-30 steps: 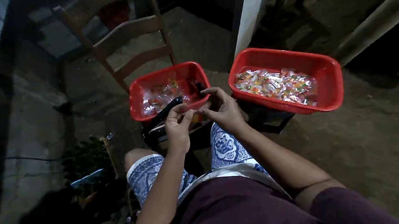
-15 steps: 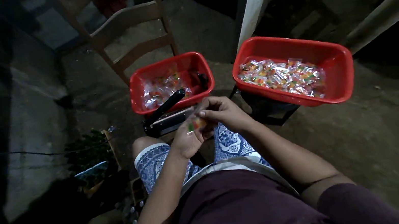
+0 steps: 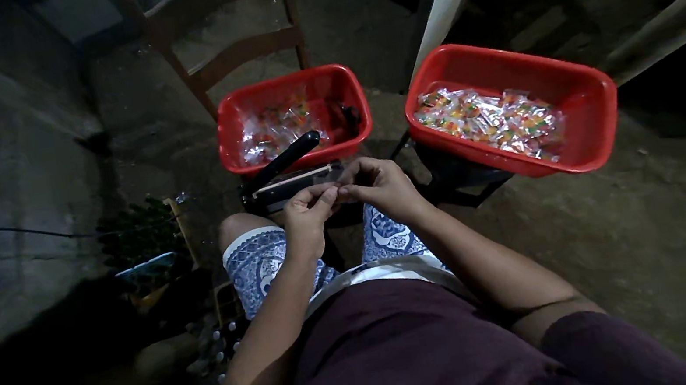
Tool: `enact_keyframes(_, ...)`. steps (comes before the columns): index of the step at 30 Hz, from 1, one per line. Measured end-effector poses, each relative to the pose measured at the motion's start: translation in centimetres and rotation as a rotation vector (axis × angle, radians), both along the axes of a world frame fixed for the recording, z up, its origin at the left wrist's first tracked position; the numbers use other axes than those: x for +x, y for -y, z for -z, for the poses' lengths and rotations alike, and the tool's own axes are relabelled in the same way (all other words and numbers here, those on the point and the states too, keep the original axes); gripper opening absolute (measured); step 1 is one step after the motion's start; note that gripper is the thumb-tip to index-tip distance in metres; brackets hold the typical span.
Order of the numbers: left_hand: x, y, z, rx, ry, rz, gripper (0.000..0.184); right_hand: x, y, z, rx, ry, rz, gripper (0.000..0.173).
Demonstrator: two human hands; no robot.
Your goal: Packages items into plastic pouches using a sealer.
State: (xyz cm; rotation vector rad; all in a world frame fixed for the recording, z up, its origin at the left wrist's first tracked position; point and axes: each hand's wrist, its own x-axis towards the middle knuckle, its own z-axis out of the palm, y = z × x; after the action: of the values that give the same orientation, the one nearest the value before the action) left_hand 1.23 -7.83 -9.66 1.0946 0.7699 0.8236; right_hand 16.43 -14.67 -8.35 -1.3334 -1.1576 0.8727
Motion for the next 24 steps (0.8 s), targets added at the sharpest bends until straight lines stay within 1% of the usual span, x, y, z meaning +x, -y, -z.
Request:
enact_keyframes(2,0.0,0.0,-0.4,-0.081,-0.010,-0.004,0.010,0.1,0.1,0.3,0.004,0.002,0.032,0.013)
enact_keyframes(5,0.0,-0.2,-0.2,-0.104,-0.036,0.005,0.007,0.6,-0.2,1.4,0.050,-0.090,0.057,0.029)
enact_keyframes(10,0.2,-0.1,-0.2,0.050,-0.043,-0.033,0.007,0.7,0.1,1.7,0.049,-0.315,0.045,0.026)
enact_keyframes(12,0.1,-0.1,-0.2,0.124,-0.061,-0.035,0.007,0.6,0.5,1.5,0.027,-0.290,-0.009,0.032)
enact_keyframes(14,0.1,-0.2,0.1,0.183,-0.081,-0.026,0.008,0.4,0.6,1.4,-0.015,-0.197,-0.048,0.042)
enact_keyframes(16,0.2,-0.1,0.3,0.206,-0.093,-0.023,0.007,0.2,0.6,1.4,-0.043,-0.128,-0.040,0.041)
enact_keyframes(19,0.3,-0.1,0.5,0.168,-0.086,-0.022,0.008,0.3,0.5,1.6,-0.040,-0.150,-0.046,0.037)
enact_keyframes(21,0.4,-0.1,0.3,0.137,-0.080,-0.025,0.013,0.6,0.5,1.8,-0.042,-0.170,-0.058,0.036)
enact_keyframes(24,0.4,-0.1,0.3,0.216,-0.096,-0.026,0.023,0.6,0.5,1.8,-0.038,-0.191,-0.036,0.022)
